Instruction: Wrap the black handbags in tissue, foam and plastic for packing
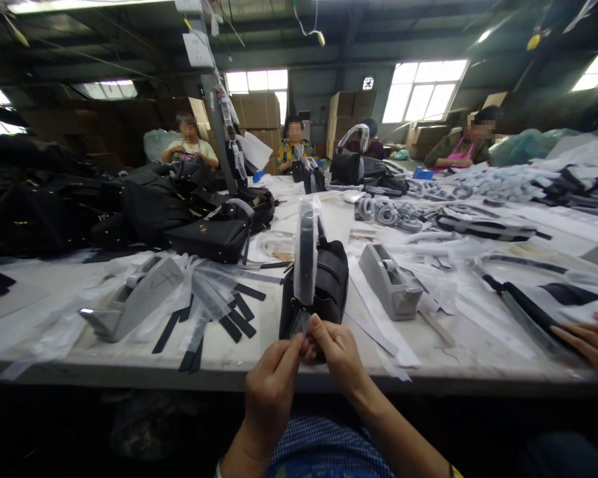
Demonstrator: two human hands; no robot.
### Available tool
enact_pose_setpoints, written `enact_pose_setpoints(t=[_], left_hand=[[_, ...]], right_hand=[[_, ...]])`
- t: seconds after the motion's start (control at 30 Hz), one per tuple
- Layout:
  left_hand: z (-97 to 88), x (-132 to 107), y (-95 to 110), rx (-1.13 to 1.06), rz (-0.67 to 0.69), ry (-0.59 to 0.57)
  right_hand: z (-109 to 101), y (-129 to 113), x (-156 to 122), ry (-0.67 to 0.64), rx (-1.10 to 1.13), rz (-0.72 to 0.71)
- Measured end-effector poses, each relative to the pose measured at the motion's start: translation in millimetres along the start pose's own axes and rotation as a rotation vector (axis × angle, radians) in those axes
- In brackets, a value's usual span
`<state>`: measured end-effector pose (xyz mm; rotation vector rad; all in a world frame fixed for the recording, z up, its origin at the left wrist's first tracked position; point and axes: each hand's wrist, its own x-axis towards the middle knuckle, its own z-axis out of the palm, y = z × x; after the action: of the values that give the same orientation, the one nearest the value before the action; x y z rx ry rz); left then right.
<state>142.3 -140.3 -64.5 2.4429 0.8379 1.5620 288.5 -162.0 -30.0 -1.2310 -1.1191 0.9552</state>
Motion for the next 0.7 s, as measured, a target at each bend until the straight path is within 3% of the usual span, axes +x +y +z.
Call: enact_pose_setpoints(t=[0.17, 0.4, 0.47, 0.53, 0.6, 0.7], left_hand=[[-6.8, 0, -3, 0.052, 0.053, -0.094], [-20.9, -26, 11, -0.087, 0.066, -0.232], [-31.5, -28, 15, -0.146, 0.032, -0.201], [-39.3, -21, 17, -0.138, -0.172, -0.057], [-39.9, -7, 16, -0.166, -0.509, 0.036], [-27.4, 13, 16, -0.488, -0.926, -0.11]], right_hand=[[0, -4, -4, 0.007, -0.169, -0.012], [-6, 2, 4, -0.003, -0.001, 0.09], [-8, 1, 6, -0.024, 0.007, 0.104], [-9, 0, 7, -0.037, -0.007, 0.1], [-9, -1, 6, -0.039, -0.018, 0.093], [-7, -2, 6, -0.027, -0.031, 0.069]])
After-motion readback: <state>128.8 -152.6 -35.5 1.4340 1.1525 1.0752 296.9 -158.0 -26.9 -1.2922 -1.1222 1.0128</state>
